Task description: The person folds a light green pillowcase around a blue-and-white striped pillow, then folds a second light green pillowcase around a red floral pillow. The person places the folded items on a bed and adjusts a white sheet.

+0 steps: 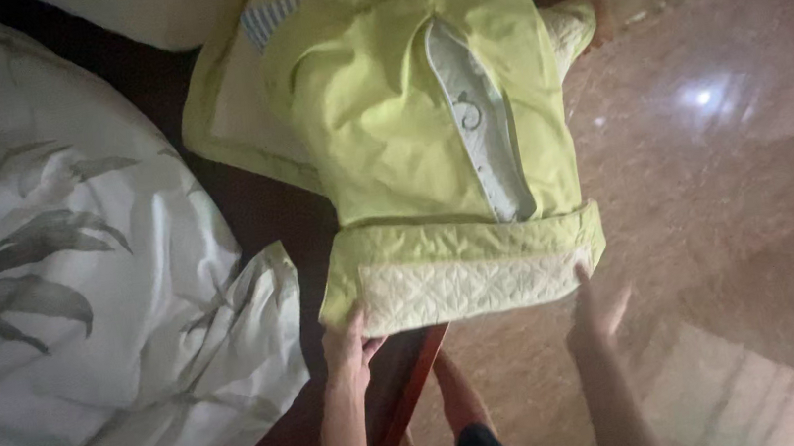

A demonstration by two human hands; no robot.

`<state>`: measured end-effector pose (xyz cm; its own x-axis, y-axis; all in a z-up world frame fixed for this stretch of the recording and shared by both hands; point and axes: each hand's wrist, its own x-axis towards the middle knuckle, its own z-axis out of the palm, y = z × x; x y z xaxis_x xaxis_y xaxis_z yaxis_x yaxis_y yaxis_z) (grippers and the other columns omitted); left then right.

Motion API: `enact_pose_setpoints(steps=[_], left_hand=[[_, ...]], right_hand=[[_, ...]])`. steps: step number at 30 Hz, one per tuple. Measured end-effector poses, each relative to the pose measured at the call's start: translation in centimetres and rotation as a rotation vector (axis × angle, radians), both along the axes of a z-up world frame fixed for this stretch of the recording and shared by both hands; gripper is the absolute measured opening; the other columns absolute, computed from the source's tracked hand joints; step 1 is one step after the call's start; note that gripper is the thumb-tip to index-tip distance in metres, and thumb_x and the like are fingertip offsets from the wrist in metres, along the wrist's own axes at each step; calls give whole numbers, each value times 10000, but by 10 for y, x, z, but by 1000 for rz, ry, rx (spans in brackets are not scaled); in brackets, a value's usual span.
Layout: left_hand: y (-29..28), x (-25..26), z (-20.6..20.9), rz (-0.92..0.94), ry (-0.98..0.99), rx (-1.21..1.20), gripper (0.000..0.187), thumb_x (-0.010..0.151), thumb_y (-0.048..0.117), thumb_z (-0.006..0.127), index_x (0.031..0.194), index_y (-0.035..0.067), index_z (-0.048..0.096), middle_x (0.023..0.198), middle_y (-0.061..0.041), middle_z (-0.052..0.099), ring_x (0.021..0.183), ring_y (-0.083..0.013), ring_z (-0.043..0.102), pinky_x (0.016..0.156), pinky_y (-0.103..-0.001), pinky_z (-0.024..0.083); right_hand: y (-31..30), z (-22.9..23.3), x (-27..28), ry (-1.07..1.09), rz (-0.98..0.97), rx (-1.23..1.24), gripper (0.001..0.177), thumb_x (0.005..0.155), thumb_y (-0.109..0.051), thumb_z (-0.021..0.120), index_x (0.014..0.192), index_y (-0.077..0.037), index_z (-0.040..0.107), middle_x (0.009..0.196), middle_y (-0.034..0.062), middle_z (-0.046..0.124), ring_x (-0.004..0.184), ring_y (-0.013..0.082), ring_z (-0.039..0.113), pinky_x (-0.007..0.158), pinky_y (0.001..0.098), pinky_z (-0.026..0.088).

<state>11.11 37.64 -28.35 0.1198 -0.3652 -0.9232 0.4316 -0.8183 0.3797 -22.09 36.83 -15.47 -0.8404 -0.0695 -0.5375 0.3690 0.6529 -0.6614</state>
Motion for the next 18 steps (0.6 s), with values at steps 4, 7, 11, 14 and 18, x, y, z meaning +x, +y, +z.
enact_pose_setpoints(steps=[4, 7, 11, 14, 18], left_hand=[[8, -8, -19, -21, -89, 9, 671, 832, 327, 748, 1416, 106, 502, 1230, -136, 663, 1082, -311, 701, 815, -435, 616], [26, -11, -28, -159, -257, 127, 738, 857, 303, 751, 1471, 61, 420, 1351, -202, 570, 1209, -367, 614, 956, -480, 526], [-27, -16, -28, -277, -778, -304, 786, 927, 295, 709, 1522, -56, 335, 1549, -269, 402, 1421, -384, 443, 1166, -465, 382], [-117, -20, -8, -373, -1005, -629, 712, 1024, 346, 620, 1544, -73, 373, 1608, -292, 382, 1497, -428, 372, 1230, -507, 287], [-259, -34, 37, -327, -718, -800, 713, 1050, 419, 586, 1565, -19, 364, 1583, -258, 425, 1485, -378, 422, 1229, -519, 325]], right_hand=[[-8, -68, -34, 625, 777, 10, 740, 999, -217, 729, 1599, -19, 343, 1650, 229, 322, 1520, 407, 316, 1195, 514, 298], [-93, -59, -45, 498, 921, -251, 691, 989, -249, 689, 1581, -51, 392, 1560, 210, 464, 1473, 371, 448, 1225, 490, 361], [-245, -48, -49, 688, 1146, -291, 734, 988, -294, 738, 1559, -12, 372, 1536, 247, 473, 1446, 399, 443, 1220, 497, 359], [-311, -50, -43, 801, 1208, -358, 818, 985, -283, 778, 1581, 33, 315, 1585, 316, 396, 1473, 464, 350, 1216, 532, 270], [-348, -51, -25, 1070, 1351, -326, 879, 870, -275, 820, 1565, 0, 358, 1546, 325, 395, 1418, 488, 341, 1181, 570, 225]])
